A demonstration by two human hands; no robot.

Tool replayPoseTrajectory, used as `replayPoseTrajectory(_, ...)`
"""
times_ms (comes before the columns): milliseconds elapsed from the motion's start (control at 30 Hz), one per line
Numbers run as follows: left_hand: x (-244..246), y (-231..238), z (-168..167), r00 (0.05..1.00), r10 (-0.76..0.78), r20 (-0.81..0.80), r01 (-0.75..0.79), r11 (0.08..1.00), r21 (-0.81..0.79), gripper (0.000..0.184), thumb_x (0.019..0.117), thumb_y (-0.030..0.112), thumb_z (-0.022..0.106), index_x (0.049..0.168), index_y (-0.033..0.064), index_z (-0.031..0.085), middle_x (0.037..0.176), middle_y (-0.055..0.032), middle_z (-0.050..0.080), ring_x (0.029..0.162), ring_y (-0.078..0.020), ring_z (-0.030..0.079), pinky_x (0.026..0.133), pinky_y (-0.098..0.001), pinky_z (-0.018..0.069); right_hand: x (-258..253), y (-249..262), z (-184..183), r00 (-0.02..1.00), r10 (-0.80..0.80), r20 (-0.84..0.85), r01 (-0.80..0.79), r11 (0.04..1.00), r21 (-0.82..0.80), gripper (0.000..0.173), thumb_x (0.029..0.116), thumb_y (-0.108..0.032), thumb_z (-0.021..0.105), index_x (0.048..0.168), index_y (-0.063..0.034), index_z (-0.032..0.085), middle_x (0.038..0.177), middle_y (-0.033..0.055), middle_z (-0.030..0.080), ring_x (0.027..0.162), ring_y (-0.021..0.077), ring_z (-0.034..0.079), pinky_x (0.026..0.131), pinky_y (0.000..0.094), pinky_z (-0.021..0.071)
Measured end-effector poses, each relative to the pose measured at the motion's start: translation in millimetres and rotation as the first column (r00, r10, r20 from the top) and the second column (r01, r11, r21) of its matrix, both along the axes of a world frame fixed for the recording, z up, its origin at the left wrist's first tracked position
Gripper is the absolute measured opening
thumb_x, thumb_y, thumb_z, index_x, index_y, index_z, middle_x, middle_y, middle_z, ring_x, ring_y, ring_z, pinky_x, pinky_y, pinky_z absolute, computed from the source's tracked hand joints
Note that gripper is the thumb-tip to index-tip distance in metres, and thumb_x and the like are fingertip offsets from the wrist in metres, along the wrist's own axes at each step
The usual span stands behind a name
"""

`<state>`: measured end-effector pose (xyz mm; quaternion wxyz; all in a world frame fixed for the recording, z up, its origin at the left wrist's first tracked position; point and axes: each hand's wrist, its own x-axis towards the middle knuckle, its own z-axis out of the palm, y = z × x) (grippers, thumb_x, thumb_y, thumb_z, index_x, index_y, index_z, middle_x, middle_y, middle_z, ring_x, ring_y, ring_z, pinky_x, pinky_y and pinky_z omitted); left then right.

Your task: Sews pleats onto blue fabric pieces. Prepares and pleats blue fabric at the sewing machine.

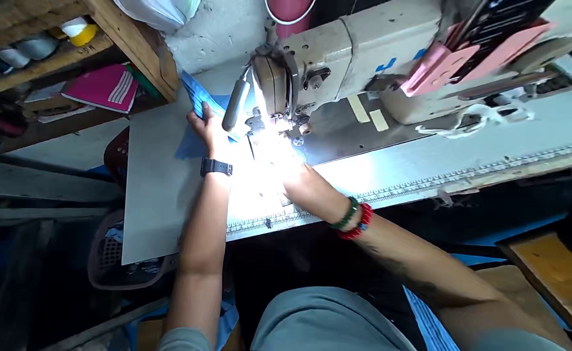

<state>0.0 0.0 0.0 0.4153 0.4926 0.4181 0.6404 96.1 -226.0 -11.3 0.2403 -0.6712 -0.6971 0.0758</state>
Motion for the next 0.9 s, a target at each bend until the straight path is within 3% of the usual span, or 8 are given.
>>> replayPoseTrajectory(100,-14,-25,3,0.998,-0.008,0.057,0.006,1.0,0.023,0.029,0.1077,0.015,0.05,0.129,-0.0029,0.044,0.11,-0.0126,0.057,0.101,-0.0155,0.061,0.095,-0.0338,0.0535,-14,22,2,0.985,-0.039,-0.166,0.03,0.998,-0.061,0.04,0.103,-0.011,0.055,0.139,0.0058,0.055,0.126,0.0282,0.063,0.114,0.0429,0.063,0.096,0.0585,0.0494)
replayPoseTrajectory(267,-28,-59,12,0.992,0.023,0.127,-0.025,1.0,0.008,0.033,0.1091,0.018,0.046,0.136,-0.0006,0.038,0.118,-0.0134,0.057,0.108,-0.0177,0.061,0.097,-0.0371,0.0539,-19,31,-1,0.908,-0.084,-0.41,0.04,0.993,-0.115,0.032,0.1019,-0.015,0.059,0.126,0.0051,0.065,0.123,0.0251,0.066,0.119,0.0373,0.06,0.104,0.0554,0.0438)
replayPoseTrajectory(333,-45,-73,23,0.949,-0.102,0.299,0.108,0.994,-0.005,0.033,0.1117,0.022,0.04,0.14,0.005,0.039,0.123,-0.0114,0.059,0.113,-0.0192,0.063,0.099,-0.0412,0.0551,-16,20,-2,0.78,-0.123,-0.613,0.077,0.992,-0.101,0.022,0.0967,-0.02,0.067,0.11,-0.0028,0.067,0.092,0.0115,0.067,0.083,0.0196,0.065,0.074,0.0394,0.0546)
replayPoseTrajectory(367,-58,-84,28,0.887,-0.217,0.407,0.245,0.969,-0.017,0.032,0.1128,0.032,0.033,0.133,0.0117,0.047,0.114,-0.0049,0.063,0.105,-0.0144,0.065,0.093,-0.0375,0.0572,-16,19,2,0.772,-0.11,-0.626,0.073,0.994,-0.084,0.018,0.0949,-0.02,0.067,0.102,-0.0031,0.068,0.081,0.0112,0.065,0.071,0.0205,0.063,0.063,0.0417,0.0523)
replayPoseTrajectory(433,-83,-111,20,0.646,-0.547,0.532,0.633,0.773,0.027,0.059,0.1075,0.059,0.013,0.107,0.0226,0.059,0.086,0.0068,0.06,0.077,-0.004,0.061,0.071,-0.0232,0.055,-17,17,17,0.803,-0.034,-0.595,0.012,0.999,-0.04,0.03,0.1047,-0.031,0.058,0.121,-0.0078,0.067,0.085,0.0094,0.065,0.073,0.0204,0.063,0.064,0.0429,0.0528)
replayPoseTrajectory(500,-83,-134,3,0.398,-0.656,0.641,0.799,0.591,0.108,0.06,0.1067,0.06,0.016,0.099,0.0206,0.06,0.079,0.0064,0.054,0.069,-0.005,0.056,0.065,-0.022,0.0512,-29,13,16,0.767,0.023,-0.641,0.05,0.994,0.096,0.033,0.1012,-0.04,0.063,0.118,-0.012,0.066,0.077,0.0022,0.062,0.059,0.0123,0.056,0.052,0.0327,0.0492)
replayPoseTrajectory(667,-53,-180,-16,0.638,-0.479,0.603,0.633,0.772,-0.056,0.04,0.1094,0.037,0.03,0.111,0.016,0.064,0.096,-0.0006,0.069,0.09,-0.0101,0.068,0.08,-0.0306,0.059,-46,-4,5,0.814,0.057,-0.579,0.053,0.984,0.172,0.047,0.0928,-0.042,0.075,0.126,-0.0108,0.063,0.091,0.0035,0.068,0.073,0.0145,0.065,0.065,0.037,0.0573)
replayPoseTrajectory(900,-33,-215,-17,0.603,-0.38,0.701,0.671,0.717,-0.188,0.056,0.1092,0.036,0.015,0.099,0.0132,0.065,0.083,-0.0011,0.071,0.078,-0.01,0.07,0.072,-0.0292,0.0603,-23,-36,11,0.739,-0.021,-0.674,0.004,1.0,-0.027,0.052,0.0893,-0.039,0.078,0.127,-0.0055,0.066,0.099,0.0058,0.07,0.082,0.0126,0.064,0.076,0.0331,0.0551)
